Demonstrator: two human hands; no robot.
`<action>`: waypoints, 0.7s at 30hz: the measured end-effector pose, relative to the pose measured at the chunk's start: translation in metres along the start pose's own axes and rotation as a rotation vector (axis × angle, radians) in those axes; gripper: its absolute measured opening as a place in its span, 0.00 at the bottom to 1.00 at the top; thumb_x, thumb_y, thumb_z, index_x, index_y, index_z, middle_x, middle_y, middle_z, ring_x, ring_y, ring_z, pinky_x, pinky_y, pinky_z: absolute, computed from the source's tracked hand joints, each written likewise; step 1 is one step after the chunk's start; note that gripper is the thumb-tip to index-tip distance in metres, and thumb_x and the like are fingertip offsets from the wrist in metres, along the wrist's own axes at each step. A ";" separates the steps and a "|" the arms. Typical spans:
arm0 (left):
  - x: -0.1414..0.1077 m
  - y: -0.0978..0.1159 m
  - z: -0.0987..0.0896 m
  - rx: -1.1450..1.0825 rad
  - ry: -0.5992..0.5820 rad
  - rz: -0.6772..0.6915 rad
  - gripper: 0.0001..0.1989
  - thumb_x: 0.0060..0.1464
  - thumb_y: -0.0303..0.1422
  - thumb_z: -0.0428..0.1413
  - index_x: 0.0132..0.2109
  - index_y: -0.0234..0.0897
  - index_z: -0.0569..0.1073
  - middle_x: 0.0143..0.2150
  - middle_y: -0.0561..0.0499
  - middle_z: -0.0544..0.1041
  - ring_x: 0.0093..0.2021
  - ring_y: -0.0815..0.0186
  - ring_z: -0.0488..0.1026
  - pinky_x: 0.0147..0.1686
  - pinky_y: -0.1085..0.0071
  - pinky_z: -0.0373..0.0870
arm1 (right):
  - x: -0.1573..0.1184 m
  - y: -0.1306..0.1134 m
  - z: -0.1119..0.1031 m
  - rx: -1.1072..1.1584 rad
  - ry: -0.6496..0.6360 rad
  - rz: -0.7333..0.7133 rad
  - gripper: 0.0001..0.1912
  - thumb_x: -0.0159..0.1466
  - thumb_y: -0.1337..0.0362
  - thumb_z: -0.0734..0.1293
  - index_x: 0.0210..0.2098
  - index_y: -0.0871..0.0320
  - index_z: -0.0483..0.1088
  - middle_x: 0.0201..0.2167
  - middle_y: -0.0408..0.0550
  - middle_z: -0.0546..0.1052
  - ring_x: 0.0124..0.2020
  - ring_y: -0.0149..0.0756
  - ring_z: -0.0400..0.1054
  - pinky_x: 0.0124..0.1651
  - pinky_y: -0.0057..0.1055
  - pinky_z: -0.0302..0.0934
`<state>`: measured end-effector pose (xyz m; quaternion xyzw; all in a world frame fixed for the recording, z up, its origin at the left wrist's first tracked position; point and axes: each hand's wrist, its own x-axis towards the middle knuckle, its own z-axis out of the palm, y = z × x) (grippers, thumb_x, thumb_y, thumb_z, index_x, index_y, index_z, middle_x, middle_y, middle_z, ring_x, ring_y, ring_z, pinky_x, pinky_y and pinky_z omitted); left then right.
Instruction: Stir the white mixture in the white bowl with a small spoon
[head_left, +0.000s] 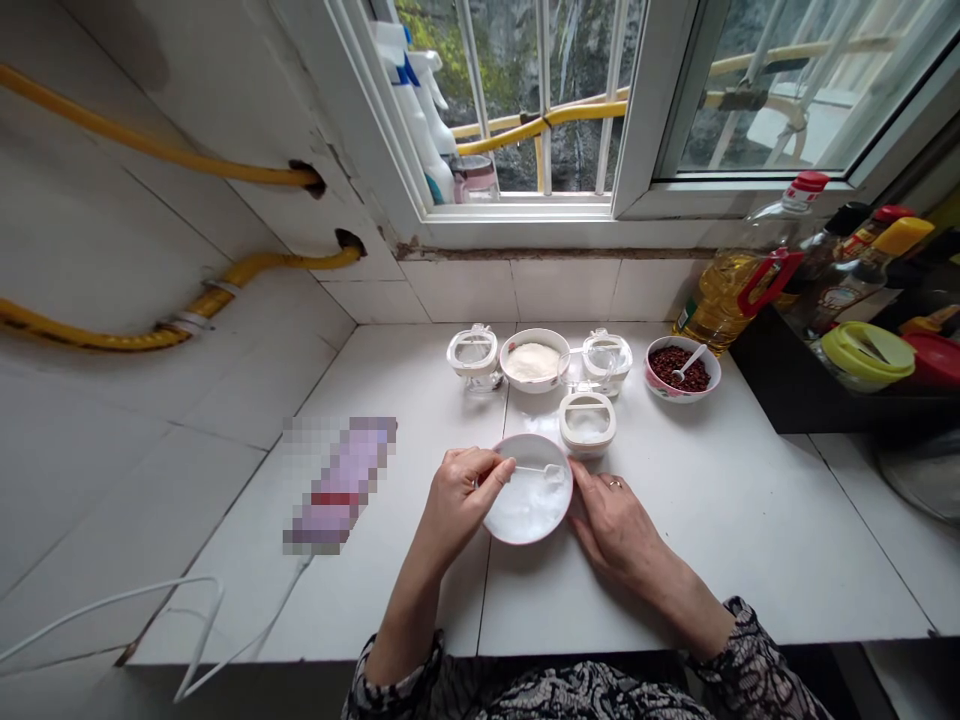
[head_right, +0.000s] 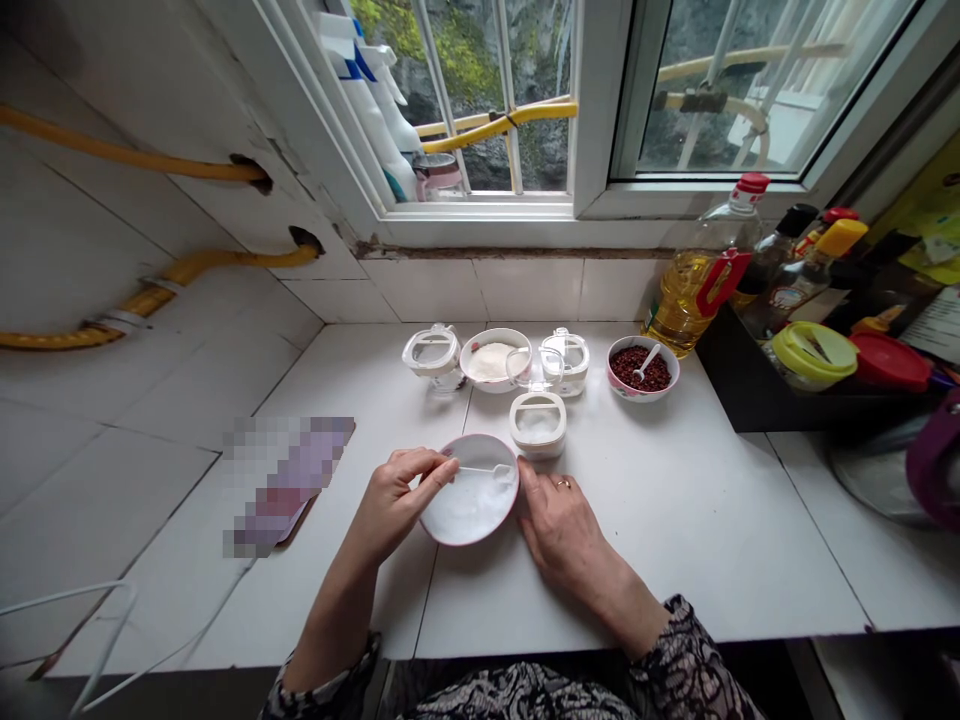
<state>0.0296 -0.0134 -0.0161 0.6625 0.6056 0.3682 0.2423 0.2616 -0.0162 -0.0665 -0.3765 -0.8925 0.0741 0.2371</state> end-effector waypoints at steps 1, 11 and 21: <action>0.000 0.000 -0.001 -0.017 0.006 -0.026 0.17 0.57 0.42 0.53 0.24 0.40 0.74 0.24 0.52 0.78 0.30 0.63 0.72 0.40 0.66 0.65 | 0.000 0.000 0.000 0.000 -0.002 0.003 0.39 0.65 0.71 0.60 0.71 0.66 0.39 0.46 0.61 0.76 0.40 0.48 0.70 0.43 0.45 0.70; 0.002 -0.004 -0.009 -0.241 -0.013 -0.229 0.19 0.50 0.46 0.56 0.20 0.38 0.70 0.20 0.54 0.69 0.24 0.67 0.64 0.28 0.71 0.60 | 0.000 0.000 -0.001 0.017 -0.008 0.002 0.39 0.65 0.71 0.60 0.71 0.66 0.38 0.47 0.61 0.76 0.41 0.48 0.70 0.44 0.45 0.69; 0.016 0.007 -0.011 -0.260 0.154 -0.183 0.17 0.51 0.44 0.57 0.22 0.39 0.72 0.20 0.54 0.71 0.24 0.66 0.66 0.27 0.71 0.61 | -0.001 -0.002 0.000 0.034 -0.023 0.023 0.41 0.63 0.72 0.61 0.71 0.65 0.38 0.49 0.61 0.75 0.42 0.48 0.70 0.43 0.44 0.69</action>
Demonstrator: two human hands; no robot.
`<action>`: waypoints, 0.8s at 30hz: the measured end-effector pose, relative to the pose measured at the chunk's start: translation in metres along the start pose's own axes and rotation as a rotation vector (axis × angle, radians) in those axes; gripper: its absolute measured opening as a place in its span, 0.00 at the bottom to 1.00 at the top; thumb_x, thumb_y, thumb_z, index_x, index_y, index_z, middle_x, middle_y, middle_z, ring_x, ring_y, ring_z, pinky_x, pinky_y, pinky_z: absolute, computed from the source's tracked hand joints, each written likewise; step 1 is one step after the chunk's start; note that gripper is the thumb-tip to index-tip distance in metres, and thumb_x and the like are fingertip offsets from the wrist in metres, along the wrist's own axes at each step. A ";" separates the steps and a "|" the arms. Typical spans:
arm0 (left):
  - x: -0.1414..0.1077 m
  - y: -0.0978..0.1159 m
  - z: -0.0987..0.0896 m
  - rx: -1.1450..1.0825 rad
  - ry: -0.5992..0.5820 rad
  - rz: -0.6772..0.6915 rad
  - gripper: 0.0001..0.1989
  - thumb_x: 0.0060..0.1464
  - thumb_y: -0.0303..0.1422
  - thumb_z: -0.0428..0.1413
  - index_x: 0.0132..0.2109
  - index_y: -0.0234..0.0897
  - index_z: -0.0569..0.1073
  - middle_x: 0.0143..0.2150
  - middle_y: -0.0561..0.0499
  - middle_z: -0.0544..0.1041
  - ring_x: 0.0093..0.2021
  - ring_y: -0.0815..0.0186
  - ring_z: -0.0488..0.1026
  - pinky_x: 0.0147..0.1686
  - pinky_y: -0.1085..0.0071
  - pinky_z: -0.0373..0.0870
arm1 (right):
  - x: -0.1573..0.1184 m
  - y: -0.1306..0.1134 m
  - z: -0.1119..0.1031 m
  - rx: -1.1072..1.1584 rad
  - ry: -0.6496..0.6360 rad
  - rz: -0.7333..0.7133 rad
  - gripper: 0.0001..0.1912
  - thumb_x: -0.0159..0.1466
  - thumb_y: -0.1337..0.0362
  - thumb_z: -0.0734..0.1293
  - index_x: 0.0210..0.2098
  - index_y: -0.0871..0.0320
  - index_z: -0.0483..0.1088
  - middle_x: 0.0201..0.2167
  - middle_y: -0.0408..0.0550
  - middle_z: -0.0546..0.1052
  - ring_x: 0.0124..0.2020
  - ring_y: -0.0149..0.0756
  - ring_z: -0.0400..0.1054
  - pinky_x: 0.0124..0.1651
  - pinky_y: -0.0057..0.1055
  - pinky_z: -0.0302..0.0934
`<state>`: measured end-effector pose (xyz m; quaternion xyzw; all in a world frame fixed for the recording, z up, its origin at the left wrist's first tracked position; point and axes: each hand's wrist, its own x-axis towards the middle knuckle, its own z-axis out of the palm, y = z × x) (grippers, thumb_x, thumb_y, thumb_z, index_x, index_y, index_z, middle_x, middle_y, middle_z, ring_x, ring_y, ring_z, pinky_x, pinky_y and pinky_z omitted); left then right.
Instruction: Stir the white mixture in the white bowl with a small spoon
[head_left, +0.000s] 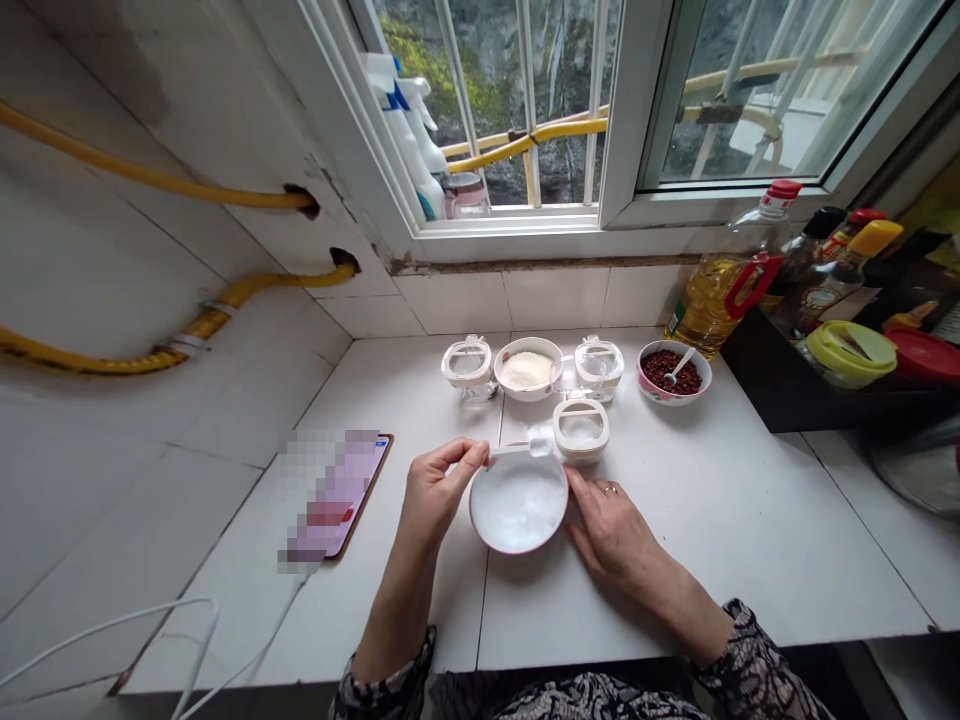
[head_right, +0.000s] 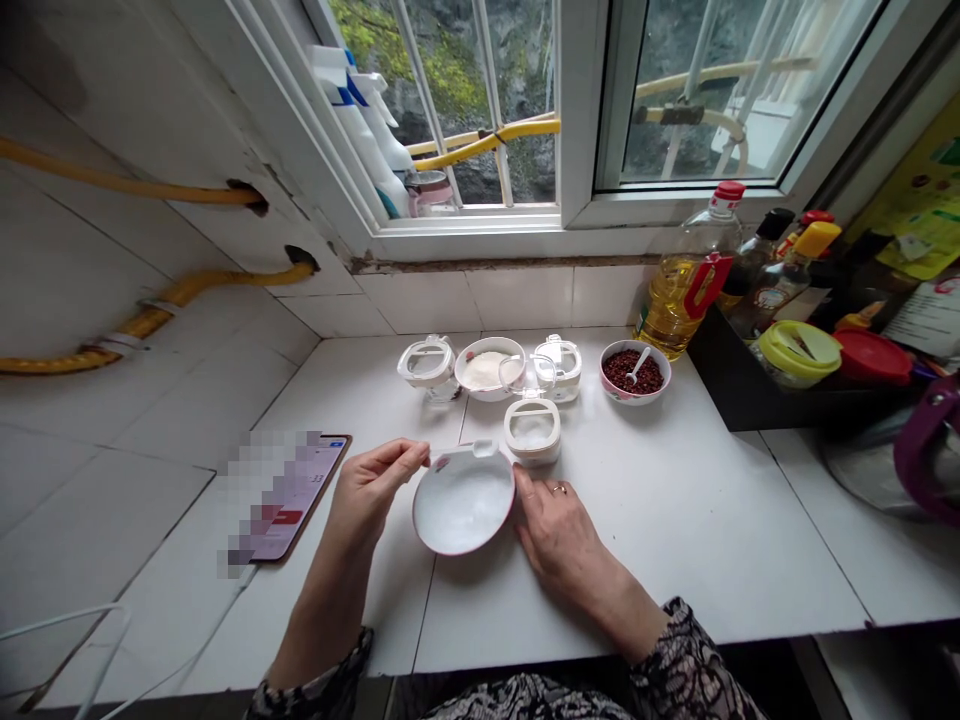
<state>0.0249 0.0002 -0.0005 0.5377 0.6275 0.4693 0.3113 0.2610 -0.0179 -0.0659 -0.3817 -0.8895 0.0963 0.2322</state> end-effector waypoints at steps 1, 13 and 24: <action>0.002 0.004 0.003 0.014 0.031 0.040 0.17 0.52 0.44 0.56 0.22 0.39 0.72 0.21 0.54 0.72 0.25 0.66 0.67 0.28 0.71 0.62 | 0.000 0.000 0.000 0.001 -0.003 0.002 0.41 0.63 0.72 0.61 0.71 0.65 0.38 0.49 0.61 0.75 0.42 0.48 0.70 0.43 0.44 0.69; -0.001 0.008 0.036 0.517 0.141 0.664 0.15 0.66 0.37 0.52 0.32 0.40 0.76 0.23 0.53 0.75 0.27 0.64 0.68 0.41 0.64 0.60 | -0.001 0.000 0.000 -0.027 -0.009 0.005 0.40 0.63 0.72 0.61 0.70 0.66 0.40 0.48 0.61 0.76 0.43 0.49 0.71 0.45 0.45 0.69; -0.011 -0.005 -0.014 0.293 0.011 0.292 0.15 0.59 0.38 0.53 0.25 0.40 0.71 0.23 0.54 0.75 0.28 0.64 0.69 0.36 0.67 0.64 | 0.001 0.000 -0.002 -0.022 -0.014 -0.004 0.39 0.63 0.72 0.60 0.70 0.66 0.41 0.49 0.62 0.75 0.42 0.49 0.70 0.44 0.46 0.69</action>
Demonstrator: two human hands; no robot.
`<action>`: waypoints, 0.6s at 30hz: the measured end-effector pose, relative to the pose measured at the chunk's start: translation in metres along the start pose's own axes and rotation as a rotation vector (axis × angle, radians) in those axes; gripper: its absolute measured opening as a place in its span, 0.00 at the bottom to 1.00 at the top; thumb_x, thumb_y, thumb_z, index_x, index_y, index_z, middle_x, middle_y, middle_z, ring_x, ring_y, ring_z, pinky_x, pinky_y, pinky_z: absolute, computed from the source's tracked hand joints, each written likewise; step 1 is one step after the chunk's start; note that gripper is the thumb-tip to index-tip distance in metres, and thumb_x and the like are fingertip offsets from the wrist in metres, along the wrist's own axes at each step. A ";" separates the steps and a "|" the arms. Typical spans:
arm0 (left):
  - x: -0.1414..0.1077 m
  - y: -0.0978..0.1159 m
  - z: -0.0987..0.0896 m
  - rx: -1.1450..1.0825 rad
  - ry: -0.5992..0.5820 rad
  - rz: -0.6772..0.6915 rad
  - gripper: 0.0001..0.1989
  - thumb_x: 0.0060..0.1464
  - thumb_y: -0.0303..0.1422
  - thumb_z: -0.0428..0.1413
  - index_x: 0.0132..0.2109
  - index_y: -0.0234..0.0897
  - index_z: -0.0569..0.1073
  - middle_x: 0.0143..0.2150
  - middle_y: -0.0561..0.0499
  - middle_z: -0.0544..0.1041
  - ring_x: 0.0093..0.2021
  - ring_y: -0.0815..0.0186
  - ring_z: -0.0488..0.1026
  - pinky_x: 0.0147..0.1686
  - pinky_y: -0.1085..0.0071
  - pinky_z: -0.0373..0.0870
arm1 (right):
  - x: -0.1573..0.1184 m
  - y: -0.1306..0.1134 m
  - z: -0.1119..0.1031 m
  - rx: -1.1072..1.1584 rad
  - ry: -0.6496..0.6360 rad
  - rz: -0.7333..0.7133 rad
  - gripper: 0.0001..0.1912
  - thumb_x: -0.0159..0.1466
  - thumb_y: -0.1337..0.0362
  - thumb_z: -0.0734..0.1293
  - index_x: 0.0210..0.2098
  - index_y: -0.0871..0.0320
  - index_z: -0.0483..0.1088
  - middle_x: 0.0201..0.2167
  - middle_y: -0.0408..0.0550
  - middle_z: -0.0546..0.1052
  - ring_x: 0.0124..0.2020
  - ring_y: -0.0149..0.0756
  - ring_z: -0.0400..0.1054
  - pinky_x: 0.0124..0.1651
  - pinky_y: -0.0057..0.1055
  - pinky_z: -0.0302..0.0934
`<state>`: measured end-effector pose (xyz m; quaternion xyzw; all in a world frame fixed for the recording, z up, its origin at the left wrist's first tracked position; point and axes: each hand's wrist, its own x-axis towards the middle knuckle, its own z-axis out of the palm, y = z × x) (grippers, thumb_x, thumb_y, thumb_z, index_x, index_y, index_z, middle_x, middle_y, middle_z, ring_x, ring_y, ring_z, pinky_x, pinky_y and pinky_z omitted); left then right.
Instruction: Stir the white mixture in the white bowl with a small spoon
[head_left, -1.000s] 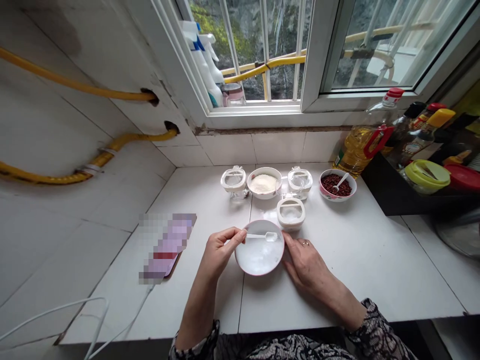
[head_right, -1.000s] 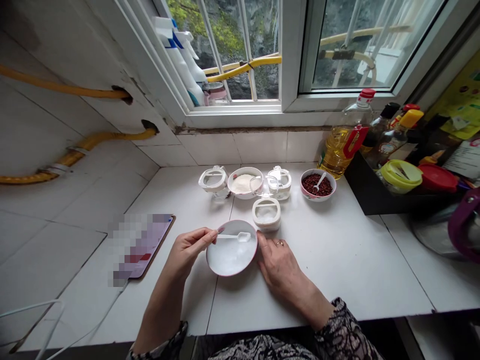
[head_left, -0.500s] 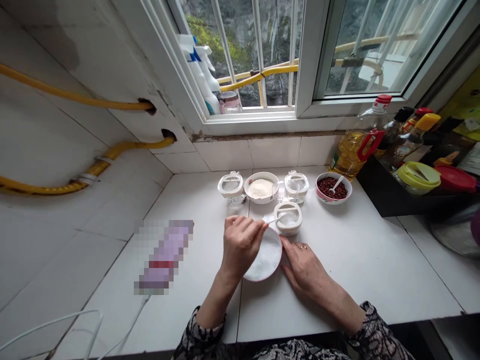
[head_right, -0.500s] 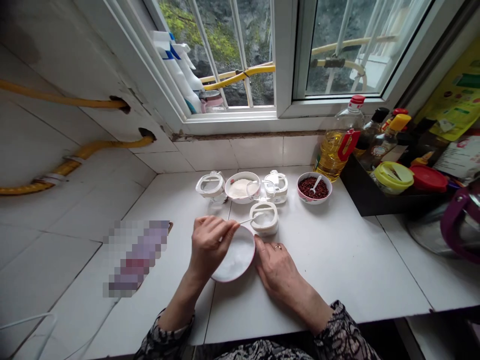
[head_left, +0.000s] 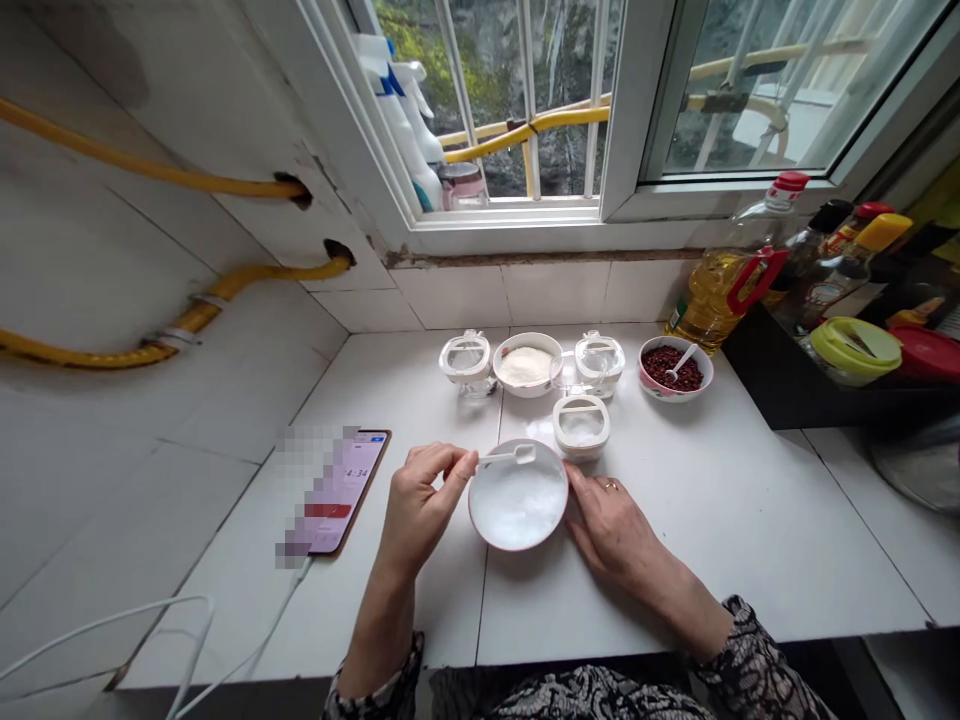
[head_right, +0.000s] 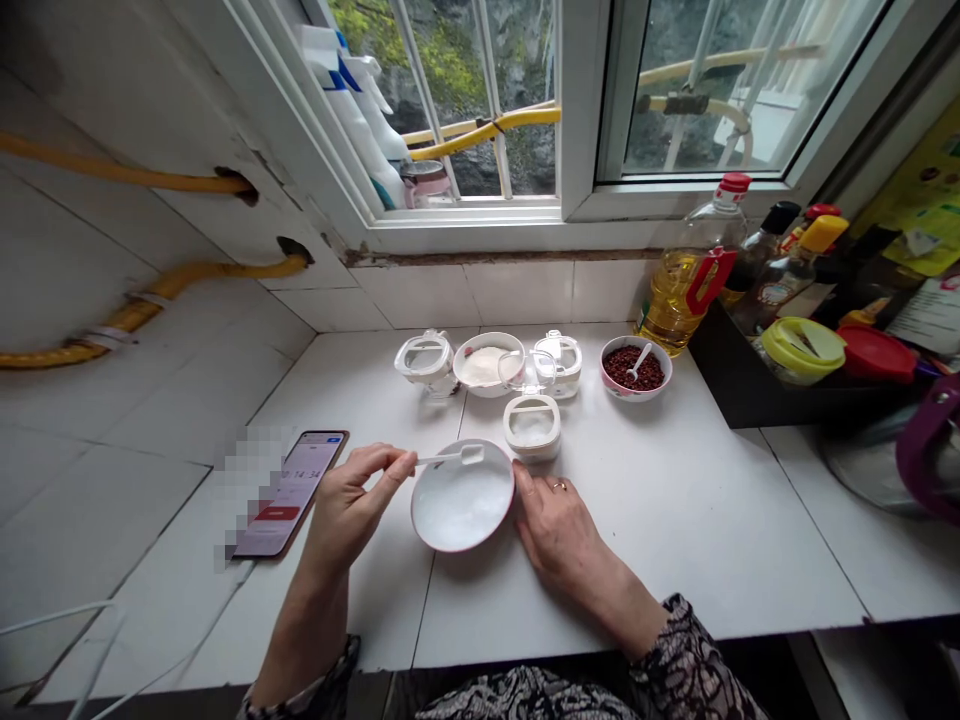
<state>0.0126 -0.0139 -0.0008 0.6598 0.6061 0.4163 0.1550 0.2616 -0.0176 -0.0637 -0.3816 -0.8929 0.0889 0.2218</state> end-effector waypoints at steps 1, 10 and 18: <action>-0.002 -0.002 -0.002 0.021 -0.040 -0.009 0.16 0.59 0.39 0.53 0.24 0.40 0.71 0.23 0.54 0.75 0.28 0.65 0.70 0.36 0.67 0.64 | 0.000 0.000 0.000 -0.001 0.005 -0.002 0.39 0.63 0.72 0.60 0.70 0.66 0.40 0.49 0.62 0.75 0.42 0.48 0.70 0.44 0.45 0.69; -0.007 -0.003 0.010 0.170 -0.166 0.026 0.18 0.61 0.37 0.50 0.23 0.39 0.68 0.20 0.55 0.73 0.24 0.67 0.67 0.38 0.65 0.62 | 0.000 0.001 -0.001 0.000 0.013 -0.012 0.38 0.65 0.71 0.60 0.71 0.66 0.39 0.48 0.61 0.75 0.42 0.49 0.70 0.44 0.44 0.69; -0.008 -0.002 0.016 0.134 -0.152 0.026 0.18 0.59 0.37 0.51 0.22 0.39 0.68 0.20 0.56 0.73 0.24 0.68 0.68 0.39 0.64 0.62 | 0.000 0.001 0.000 0.003 -0.005 0.001 0.40 0.64 0.71 0.59 0.71 0.64 0.37 0.47 0.61 0.76 0.41 0.50 0.70 0.44 0.45 0.69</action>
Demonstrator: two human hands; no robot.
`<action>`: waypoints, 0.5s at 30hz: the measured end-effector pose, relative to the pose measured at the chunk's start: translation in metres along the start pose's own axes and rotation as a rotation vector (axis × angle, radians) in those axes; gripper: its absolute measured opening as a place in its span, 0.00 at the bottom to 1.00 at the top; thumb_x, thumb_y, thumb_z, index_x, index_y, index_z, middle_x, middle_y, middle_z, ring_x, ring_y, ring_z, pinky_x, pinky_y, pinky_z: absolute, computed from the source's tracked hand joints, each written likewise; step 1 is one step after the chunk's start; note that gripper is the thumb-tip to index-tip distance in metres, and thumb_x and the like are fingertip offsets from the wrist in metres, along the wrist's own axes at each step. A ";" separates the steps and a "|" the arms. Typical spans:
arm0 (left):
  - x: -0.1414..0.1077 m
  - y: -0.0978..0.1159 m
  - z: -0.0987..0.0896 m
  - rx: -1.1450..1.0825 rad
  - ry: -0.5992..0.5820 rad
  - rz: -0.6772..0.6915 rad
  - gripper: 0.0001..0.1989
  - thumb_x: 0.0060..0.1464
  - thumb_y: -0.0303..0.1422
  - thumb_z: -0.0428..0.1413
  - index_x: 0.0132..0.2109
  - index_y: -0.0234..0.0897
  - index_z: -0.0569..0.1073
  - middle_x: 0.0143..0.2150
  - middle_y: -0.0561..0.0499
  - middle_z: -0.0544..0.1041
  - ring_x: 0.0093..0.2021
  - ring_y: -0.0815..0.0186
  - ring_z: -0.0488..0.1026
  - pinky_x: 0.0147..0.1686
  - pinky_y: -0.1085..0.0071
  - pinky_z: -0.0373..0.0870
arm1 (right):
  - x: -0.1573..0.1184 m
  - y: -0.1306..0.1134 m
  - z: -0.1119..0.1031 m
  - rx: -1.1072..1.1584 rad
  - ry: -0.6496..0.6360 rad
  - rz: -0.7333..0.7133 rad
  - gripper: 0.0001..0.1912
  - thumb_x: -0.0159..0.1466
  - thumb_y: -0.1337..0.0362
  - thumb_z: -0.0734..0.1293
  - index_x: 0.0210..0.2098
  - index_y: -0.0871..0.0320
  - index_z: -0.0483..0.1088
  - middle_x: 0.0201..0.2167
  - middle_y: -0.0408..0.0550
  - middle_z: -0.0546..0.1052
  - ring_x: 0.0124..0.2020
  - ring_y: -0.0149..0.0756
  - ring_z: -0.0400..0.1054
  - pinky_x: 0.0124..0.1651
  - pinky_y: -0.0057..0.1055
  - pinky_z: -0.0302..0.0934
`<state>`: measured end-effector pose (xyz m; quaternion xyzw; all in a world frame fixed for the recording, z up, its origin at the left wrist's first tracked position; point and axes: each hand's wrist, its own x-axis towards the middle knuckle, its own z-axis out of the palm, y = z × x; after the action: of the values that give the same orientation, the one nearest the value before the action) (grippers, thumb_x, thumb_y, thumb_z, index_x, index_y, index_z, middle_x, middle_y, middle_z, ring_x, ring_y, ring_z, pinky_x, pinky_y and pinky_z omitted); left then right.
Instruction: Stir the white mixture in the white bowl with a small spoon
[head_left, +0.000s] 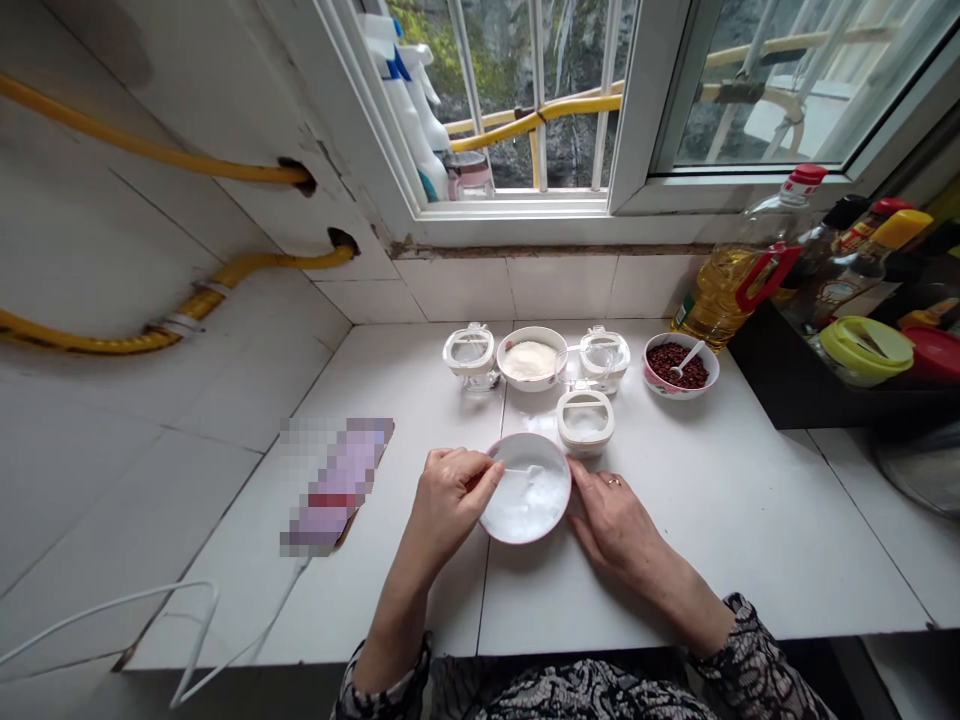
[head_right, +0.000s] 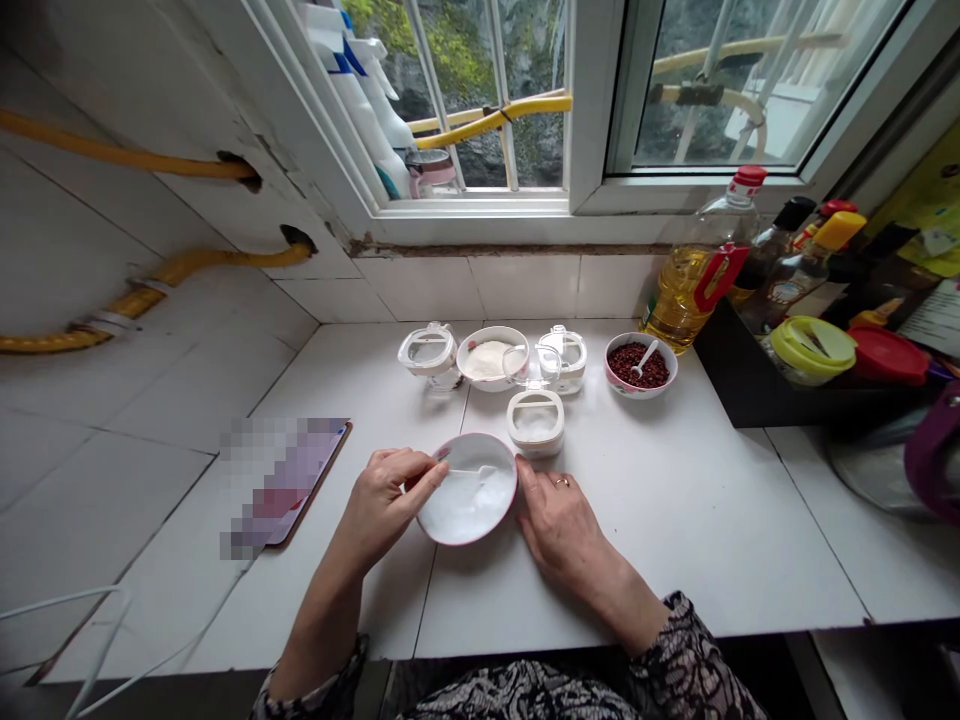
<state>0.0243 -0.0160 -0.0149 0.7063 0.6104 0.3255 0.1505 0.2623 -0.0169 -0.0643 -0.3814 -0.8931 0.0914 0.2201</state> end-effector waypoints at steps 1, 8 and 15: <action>0.000 0.000 0.000 -0.007 -0.003 -0.003 0.18 0.59 0.37 0.51 0.22 0.39 0.69 0.20 0.56 0.73 0.23 0.68 0.68 0.39 0.64 0.62 | 0.000 0.000 0.000 -0.002 0.001 0.000 0.39 0.64 0.71 0.59 0.71 0.64 0.37 0.47 0.61 0.76 0.41 0.50 0.70 0.43 0.45 0.69; -0.001 -0.004 -0.002 -0.108 -0.002 -0.084 0.18 0.58 0.40 0.53 0.22 0.40 0.72 0.21 0.54 0.76 0.25 0.66 0.69 0.40 0.65 0.66 | 0.001 -0.001 -0.002 -0.001 0.010 -0.011 0.38 0.65 0.71 0.60 0.71 0.66 0.40 0.48 0.62 0.75 0.41 0.49 0.70 0.43 0.45 0.69; -0.003 -0.014 -0.005 -0.237 -0.027 -0.173 0.19 0.56 0.43 0.54 0.21 0.40 0.72 0.21 0.53 0.75 0.28 0.64 0.71 0.31 0.70 0.67 | 0.000 0.000 -0.001 -0.008 0.015 -0.014 0.38 0.65 0.71 0.60 0.71 0.66 0.39 0.48 0.62 0.76 0.42 0.49 0.70 0.43 0.45 0.70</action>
<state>0.0098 -0.0171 -0.0207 0.6326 0.6241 0.3716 0.2687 0.2625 -0.0168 -0.0628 -0.3769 -0.8945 0.0834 0.2257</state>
